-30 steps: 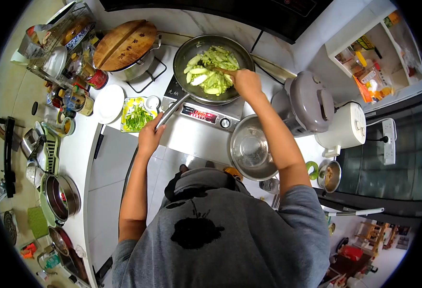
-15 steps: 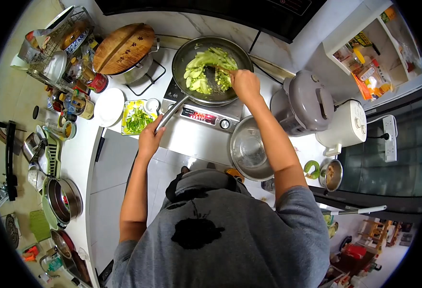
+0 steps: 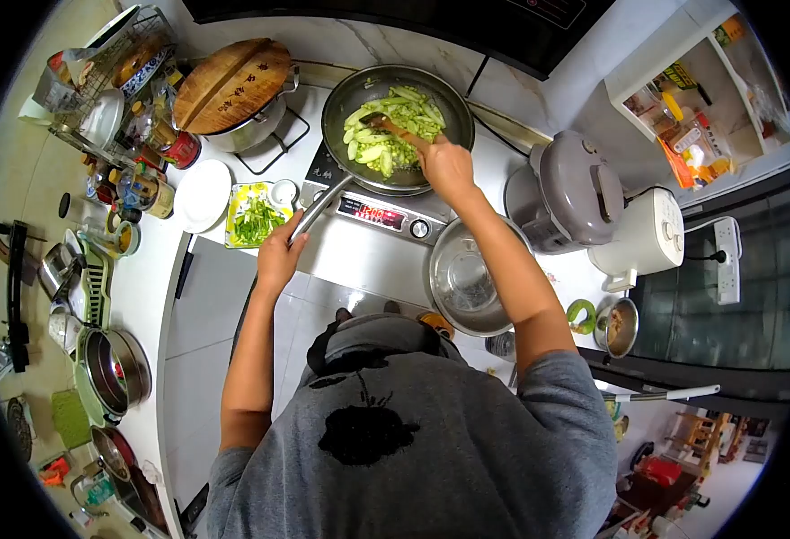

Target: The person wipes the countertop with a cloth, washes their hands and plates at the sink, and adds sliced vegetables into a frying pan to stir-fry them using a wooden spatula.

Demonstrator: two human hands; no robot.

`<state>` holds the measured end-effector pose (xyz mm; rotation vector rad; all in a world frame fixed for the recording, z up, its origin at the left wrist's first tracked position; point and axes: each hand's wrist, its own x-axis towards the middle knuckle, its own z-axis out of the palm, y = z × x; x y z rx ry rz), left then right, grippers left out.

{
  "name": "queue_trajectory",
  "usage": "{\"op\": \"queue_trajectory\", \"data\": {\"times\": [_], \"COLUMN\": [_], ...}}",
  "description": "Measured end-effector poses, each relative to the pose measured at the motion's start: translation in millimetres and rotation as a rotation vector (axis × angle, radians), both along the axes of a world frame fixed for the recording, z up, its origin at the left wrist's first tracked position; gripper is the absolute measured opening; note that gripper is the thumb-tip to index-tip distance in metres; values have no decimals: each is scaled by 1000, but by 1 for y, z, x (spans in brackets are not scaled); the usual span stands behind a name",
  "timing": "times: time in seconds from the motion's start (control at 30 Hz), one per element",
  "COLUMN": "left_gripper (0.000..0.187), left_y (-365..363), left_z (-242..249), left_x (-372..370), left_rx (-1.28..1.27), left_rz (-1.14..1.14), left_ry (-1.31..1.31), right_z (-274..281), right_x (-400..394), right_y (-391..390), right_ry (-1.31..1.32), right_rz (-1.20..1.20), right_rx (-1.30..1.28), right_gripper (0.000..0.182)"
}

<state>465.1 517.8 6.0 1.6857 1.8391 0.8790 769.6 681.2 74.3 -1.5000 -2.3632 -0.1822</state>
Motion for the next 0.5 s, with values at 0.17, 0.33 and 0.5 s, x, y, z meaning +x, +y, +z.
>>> {"op": "queue_trajectory", "data": {"times": [0.17, 0.33, 0.5], "left_gripper": [44, 44, 44], "left_y": [0, 0, 0], "left_z": [0, -4, -2], "left_x": [-2, -2, -3], "left_rx": [-3, 39, 28], "left_rz": [0, 1, -3], "left_ry": [24, 38, 35], "right_z": [-4, -16, -29], "right_x": [4, -4, 7], "right_y": [4, 10, 15], "right_ry": [-44, -25, -59], "right_rz": [0, -25, -40], "right_rx": [28, 41, -5], "right_gripper": [41, 42, 45]}}
